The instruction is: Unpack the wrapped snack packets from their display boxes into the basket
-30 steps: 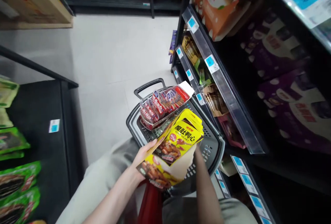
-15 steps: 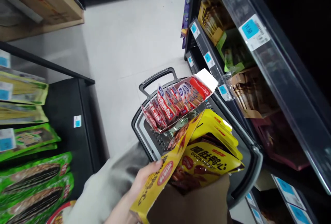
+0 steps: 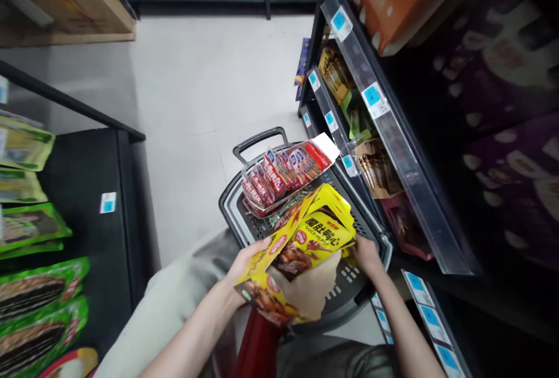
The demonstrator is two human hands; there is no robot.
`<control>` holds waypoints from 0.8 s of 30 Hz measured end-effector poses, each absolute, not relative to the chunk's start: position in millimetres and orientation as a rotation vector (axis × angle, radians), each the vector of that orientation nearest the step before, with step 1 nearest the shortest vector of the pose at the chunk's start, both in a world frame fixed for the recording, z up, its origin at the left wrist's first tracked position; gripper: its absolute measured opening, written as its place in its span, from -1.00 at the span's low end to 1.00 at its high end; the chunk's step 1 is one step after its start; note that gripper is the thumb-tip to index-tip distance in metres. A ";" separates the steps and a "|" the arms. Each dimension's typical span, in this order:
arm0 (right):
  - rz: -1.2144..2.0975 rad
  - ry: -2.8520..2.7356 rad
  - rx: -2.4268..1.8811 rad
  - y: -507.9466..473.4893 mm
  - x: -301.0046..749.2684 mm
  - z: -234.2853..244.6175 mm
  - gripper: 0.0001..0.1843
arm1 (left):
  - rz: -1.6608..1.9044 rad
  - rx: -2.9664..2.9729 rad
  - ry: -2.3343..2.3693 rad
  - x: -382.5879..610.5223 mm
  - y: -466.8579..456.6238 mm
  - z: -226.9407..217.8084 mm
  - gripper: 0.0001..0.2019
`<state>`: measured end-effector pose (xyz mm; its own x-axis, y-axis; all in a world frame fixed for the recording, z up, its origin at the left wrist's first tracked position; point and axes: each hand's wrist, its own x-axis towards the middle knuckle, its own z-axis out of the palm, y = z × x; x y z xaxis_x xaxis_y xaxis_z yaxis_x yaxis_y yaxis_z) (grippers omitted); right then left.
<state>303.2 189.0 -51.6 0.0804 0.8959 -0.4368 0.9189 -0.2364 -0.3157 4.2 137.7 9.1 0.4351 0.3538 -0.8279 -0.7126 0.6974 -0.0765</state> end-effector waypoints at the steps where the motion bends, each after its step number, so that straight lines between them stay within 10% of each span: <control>1: -0.887 1.917 2.266 185.8 316.5 -30.6 -0.89 | 0.700 -0.453 0.863 5.4 139.0 10.2 -0.51; 10: -1.360 1.467 3.137 140.3 344.8 159.6 -0.46 | 0.735 -0.361 0.641 10.7 134.4 3.8 -0.53; 15: -1.639 1.875 2.385 174.7 296.3 181.1 -0.60 | 0.665 -0.326 0.715 12.2 133.4 11.4 -0.57; 24: -0.942 2.624 1.663 218.4 210.9 177.1 -0.78 | 0.625 -0.296 0.607 14.7 128.9 9.7 -0.63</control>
